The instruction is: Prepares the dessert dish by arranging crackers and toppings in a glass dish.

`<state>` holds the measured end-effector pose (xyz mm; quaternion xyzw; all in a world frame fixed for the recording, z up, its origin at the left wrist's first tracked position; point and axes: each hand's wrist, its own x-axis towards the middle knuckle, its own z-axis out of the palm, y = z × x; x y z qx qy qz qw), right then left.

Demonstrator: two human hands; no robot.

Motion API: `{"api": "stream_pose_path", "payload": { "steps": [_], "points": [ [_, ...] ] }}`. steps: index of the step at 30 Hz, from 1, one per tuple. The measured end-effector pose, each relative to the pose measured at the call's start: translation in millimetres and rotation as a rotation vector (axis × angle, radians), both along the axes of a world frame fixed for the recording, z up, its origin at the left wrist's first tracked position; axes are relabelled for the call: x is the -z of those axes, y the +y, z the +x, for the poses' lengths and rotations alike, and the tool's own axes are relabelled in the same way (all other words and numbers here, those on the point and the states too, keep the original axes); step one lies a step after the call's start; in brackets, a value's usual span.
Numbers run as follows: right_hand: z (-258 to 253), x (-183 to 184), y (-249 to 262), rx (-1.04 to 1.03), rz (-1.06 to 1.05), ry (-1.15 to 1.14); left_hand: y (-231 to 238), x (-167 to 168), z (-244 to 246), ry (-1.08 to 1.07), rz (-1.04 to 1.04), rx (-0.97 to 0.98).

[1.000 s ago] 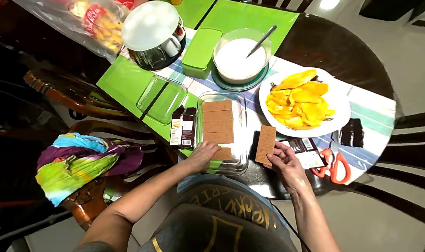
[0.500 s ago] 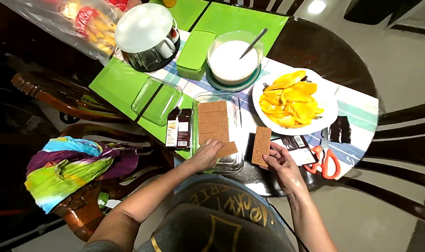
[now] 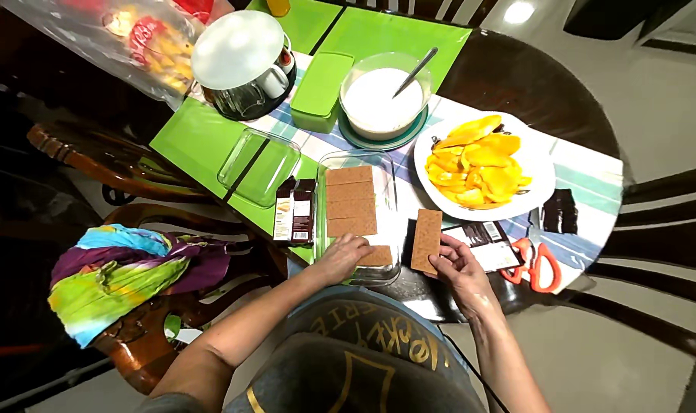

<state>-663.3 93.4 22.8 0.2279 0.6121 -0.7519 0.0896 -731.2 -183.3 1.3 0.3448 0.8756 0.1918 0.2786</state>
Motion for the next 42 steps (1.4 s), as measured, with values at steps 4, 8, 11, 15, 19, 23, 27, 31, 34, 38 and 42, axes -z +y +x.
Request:
{"api": "stream_pose_path", "payload": {
  "steps": [4, 8, 11, 15, 19, 23, 27, 31, 34, 38, 42],
  "points": [
    [2, -1, 3, 0.018, -0.001, -0.007, -3, -16, 4, -0.081, 0.017, -0.291],
    [-2, -3, -4, 0.003, -0.042, -0.017, 4, -20, 1, -0.214, 0.088, -0.628],
    [-11, -5, -15, -0.051, -0.030, 0.016, 24, -15, 3, -0.243, 0.075, -0.689],
    [-18, -9, -21, -0.081, -0.016, 0.046, 36, -13, 5, -0.254, 0.101, -0.694],
    [-12, -8, -12, -0.089, 0.073, 0.069, 6, -6, -9, -0.012, 0.033, -0.457],
    [-14, -4, -21, -0.165, 0.126, 0.119, -21, 6, -21, 0.201, -0.079, -0.284],
    [-26, 1, -50, -0.329, 0.213, 0.146, -23, 7, -21, 0.200, -0.115, -0.268],
    [-30, 10, -64, -0.354, 0.255, 0.142, -20, 1, -19, 0.147, -0.175, -0.290],
    [-30, 9, -71, -0.358, 0.262, 0.147, -14, -10, -14, 0.095, -0.228, -0.328],
    [-33, 10, -74, -0.404, 0.259, 0.129, 0, -21, -5, -0.028, -0.301, -0.408],
    [-38, 5, -73, -0.434, 0.260, 0.094, 19, -25, 1, -0.136, -0.286, -0.526]
  ]
}}
